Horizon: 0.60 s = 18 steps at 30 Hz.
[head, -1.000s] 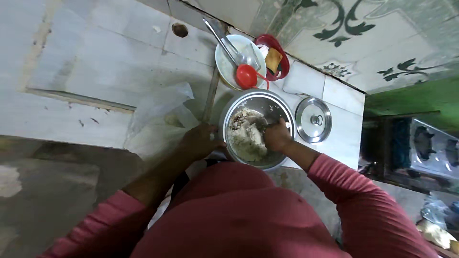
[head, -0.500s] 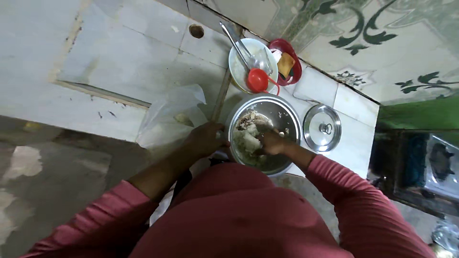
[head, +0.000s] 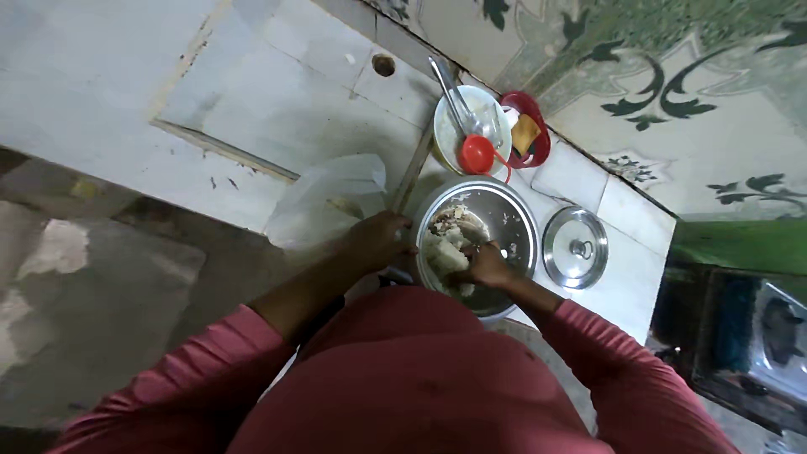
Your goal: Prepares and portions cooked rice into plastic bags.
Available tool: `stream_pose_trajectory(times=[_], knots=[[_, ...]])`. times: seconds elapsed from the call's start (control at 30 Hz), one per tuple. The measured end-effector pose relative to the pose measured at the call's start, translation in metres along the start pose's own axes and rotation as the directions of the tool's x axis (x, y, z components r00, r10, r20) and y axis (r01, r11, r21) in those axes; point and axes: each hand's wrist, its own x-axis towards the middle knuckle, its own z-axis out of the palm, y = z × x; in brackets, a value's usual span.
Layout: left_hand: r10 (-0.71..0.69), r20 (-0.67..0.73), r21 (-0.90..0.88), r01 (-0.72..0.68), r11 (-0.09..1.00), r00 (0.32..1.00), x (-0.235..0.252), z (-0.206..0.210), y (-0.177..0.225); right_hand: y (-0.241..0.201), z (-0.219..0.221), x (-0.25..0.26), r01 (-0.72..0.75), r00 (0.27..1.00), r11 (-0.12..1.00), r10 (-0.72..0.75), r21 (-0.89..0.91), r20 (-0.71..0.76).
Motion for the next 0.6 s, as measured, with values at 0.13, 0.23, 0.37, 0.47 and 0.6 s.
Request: stream_pose_trajectory(times=[0.13,0.23,0.37,0.47,0.6], knots=[[0.024,-0.021,0.047,-0.023,0.999,0.999,-0.001,0.002,-0.005,0.008,0.007,0.001,-0.005,0.999,0.997,0.008,0.078,-0.039],[0.045,-0.071,0.09,-0.039,0.995,0.996,-0.008,-0.002,-0.001,0.014,0.005,-0.002,0.0,0.995,0.963,0.027,0.271,-0.097],[0.15,-0.243,0.026,-0.148,0.989,0.958,-0.039,-0.017,-0.007,0.021,-0.008,-0.008,-0.025,0.99,0.888,0.085,0.458,-0.11],[0.117,-0.311,-0.024,-0.131,0.991,0.943,-0.071,-0.04,-0.007,0.024,-0.019,-0.012,0.005,0.991,0.905,0.054,0.425,-0.126],[-0.066,-0.246,-0.019,0.063,0.998,0.967,-0.107,-0.06,-0.013,0.026,-0.023,-0.023,0.048,0.98,0.909,0.038,0.414,-0.196]])
